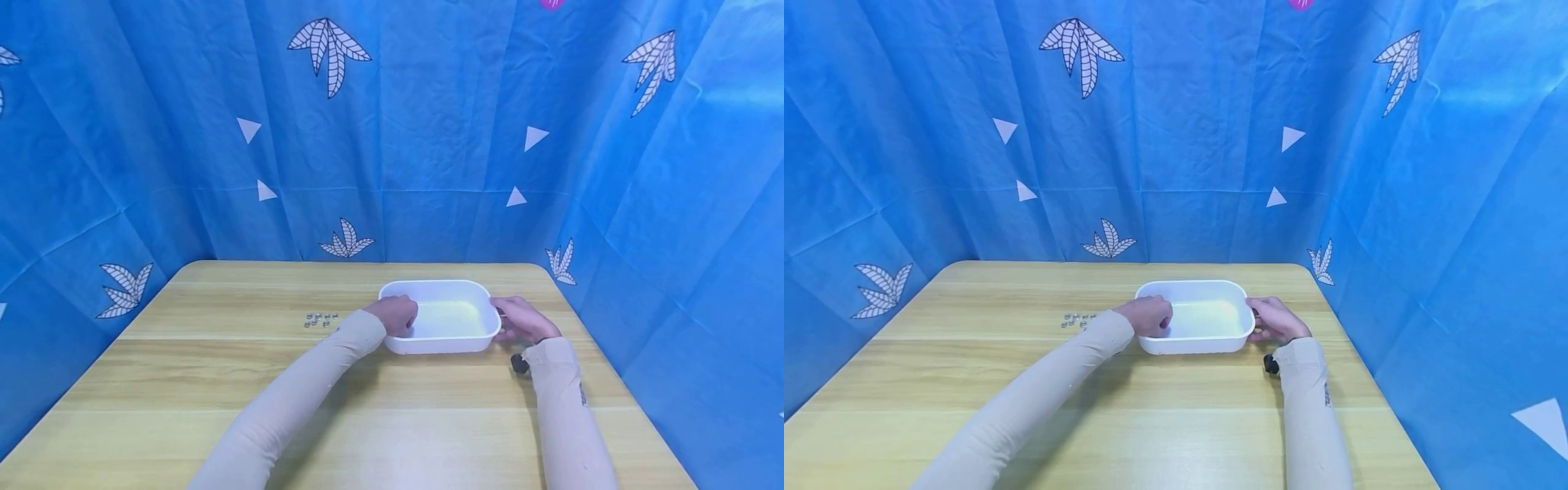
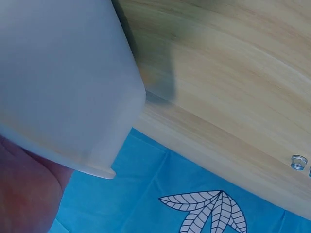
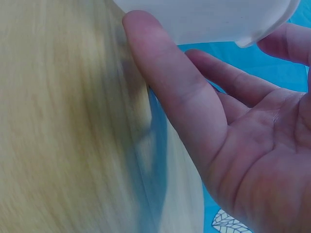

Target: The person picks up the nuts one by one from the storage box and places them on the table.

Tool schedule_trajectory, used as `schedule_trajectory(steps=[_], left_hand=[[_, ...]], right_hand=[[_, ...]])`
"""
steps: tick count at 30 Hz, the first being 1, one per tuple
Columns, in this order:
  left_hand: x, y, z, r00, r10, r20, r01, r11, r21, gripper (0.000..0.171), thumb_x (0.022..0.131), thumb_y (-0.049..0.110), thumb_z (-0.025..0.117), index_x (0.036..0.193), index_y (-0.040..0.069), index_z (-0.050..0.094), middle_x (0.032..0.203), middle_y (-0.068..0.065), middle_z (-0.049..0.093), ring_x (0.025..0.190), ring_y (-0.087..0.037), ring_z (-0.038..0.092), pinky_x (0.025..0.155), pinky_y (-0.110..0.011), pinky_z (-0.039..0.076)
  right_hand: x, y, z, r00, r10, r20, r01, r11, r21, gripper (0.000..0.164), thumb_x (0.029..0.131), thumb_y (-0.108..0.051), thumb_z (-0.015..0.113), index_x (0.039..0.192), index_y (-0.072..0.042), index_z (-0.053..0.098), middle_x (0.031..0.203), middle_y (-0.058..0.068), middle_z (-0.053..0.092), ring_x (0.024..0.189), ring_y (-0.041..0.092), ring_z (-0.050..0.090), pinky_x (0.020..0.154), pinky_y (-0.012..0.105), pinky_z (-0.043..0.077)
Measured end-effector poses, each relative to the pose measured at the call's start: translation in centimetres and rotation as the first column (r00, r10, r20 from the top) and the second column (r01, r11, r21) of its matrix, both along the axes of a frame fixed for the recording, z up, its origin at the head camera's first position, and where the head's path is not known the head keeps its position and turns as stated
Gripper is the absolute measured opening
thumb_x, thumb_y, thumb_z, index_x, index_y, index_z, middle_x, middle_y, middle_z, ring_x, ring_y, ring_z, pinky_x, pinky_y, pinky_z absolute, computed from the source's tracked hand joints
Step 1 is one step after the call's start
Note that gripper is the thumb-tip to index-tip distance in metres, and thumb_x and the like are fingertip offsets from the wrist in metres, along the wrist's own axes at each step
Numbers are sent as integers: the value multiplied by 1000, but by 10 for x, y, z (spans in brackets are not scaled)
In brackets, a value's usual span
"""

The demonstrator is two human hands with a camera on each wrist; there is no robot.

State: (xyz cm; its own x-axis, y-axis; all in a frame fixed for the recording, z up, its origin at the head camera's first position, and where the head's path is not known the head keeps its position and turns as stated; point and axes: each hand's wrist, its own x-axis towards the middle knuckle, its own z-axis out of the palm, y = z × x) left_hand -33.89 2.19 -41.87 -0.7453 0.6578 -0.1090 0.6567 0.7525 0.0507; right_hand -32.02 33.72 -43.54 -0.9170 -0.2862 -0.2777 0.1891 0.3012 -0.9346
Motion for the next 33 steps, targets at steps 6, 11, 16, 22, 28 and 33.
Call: schedule_trajectory(steps=[6,11,16,22,28,33], left_hand=[[0,2,1,1000,6,10,-6,1000,-7,13,92,9,72,80,14,73,79,1,72,67,-11,60,68,-25,54],[3,2,2,999,11,30,-12,1000,11,18,91,8,73,75,15,71,73,2,69,64,-11,58,65,-23,51],[4,0,2,999,2,37,-3,1000,30,21,90,7,73,71,16,68,70,4,65,61,-9,55,61,-22,47],[2,0,2,999,-9,37,7,999,47,24,88,6,74,68,16,65,67,4,62,59,-9,54,58,-21,45],[3,0,3,998,-27,63,22,997,72,26,86,2,73,67,15,63,66,4,60,60,-9,52,57,-21,43],[1,0,4,997,-34,72,29,996,79,31,87,2,72,64,16,58,65,4,54,60,-9,47,57,-22,40]], right_hand=[[1,1,0,1000,-6,-5,6,1000,2,56,111,-31,38,149,10,42,127,19,66,105,20,69,88,44,63],[1,1,-2,1000,-13,-8,13,1000,1,55,111,-32,40,149,8,44,128,18,66,106,20,69,88,43,63],[3,1,-4,1000,-8,-12,8,1000,4,54,111,-33,40,148,6,47,124,15,66,105,20,69,89,42,63],[4,2,-2,1000,-7,-14,7,1000,0,54,111,-34,41,147,5,48,122,13,67,104,20,69,88,42,62],[3,2,-2,1000,-13,-4,13,1000,5,55,111,-35,39,148,5,47,128,15,65,106,19,69,91,43,62],[3,2,-1,1000,-15,-2,15,1000,-2,55,111,-34,38,148,5,46,131,17,63,107,19,69,92,45,62]])
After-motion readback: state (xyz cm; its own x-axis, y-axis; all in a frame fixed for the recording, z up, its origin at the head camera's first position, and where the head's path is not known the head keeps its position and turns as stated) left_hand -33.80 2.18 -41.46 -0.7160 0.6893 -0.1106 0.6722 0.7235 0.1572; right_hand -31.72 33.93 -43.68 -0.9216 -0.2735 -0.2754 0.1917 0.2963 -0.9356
